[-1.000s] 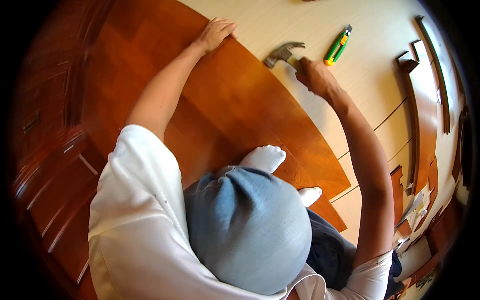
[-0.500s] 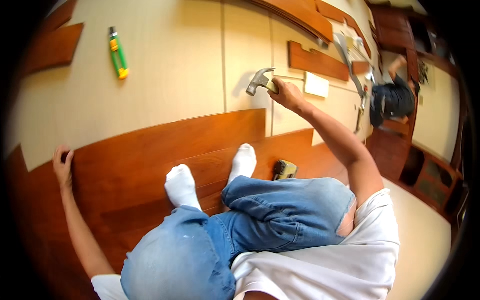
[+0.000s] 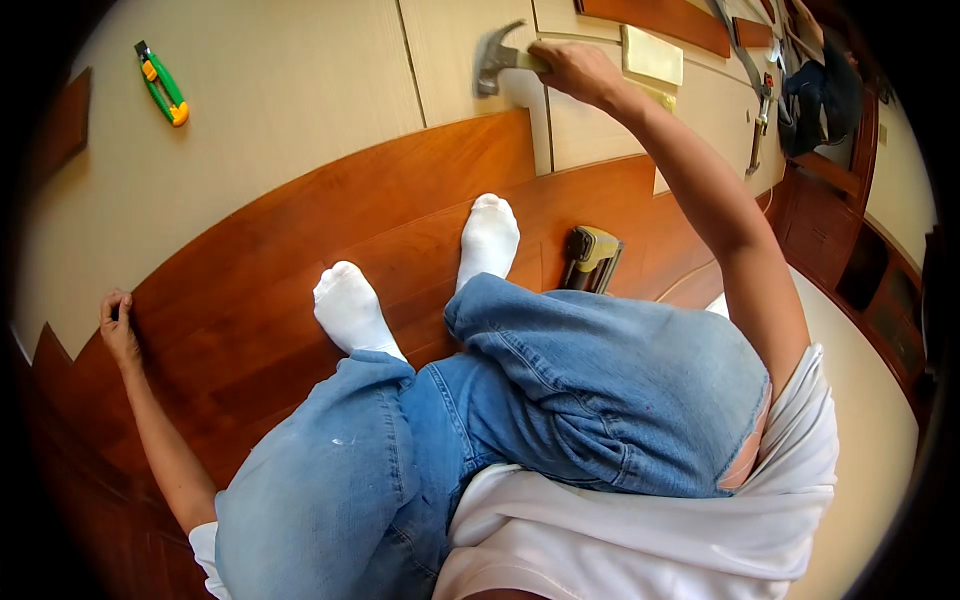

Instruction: The person installs wooden panels onto a wall using a nail gun and a hammer.

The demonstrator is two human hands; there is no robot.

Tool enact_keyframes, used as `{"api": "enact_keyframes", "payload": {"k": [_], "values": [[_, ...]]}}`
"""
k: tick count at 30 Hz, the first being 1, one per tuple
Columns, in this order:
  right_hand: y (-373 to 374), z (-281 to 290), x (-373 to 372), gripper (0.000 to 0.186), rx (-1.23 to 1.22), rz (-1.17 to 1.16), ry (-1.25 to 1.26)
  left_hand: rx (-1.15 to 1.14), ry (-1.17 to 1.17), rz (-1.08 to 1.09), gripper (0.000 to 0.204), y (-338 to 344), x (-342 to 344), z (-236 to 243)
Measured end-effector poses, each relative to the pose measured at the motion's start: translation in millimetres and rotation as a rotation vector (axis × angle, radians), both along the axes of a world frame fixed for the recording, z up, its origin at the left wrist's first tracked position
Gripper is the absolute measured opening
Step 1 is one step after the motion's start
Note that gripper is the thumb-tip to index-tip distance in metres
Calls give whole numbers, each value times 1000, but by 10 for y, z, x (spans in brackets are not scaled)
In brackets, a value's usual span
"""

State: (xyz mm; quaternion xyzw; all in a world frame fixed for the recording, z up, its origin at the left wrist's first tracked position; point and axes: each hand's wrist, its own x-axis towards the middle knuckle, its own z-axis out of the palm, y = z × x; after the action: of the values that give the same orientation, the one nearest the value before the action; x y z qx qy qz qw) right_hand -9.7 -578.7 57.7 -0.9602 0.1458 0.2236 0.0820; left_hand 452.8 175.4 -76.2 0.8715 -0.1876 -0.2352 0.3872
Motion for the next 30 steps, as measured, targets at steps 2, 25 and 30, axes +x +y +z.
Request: {"api": "enact_keyframes", "payload": {"k": [2,25,30], "values": [[62,-83,89,23,1,71,11,29,9,3,15,-5,9,-14],[220,-77,192,30,49,-19,62,65,-57,-15,18,-128,-56,-13],[299,-166,-617,37,227,-687,-83,88,-139,-29,14,-83,-137,52]]}}
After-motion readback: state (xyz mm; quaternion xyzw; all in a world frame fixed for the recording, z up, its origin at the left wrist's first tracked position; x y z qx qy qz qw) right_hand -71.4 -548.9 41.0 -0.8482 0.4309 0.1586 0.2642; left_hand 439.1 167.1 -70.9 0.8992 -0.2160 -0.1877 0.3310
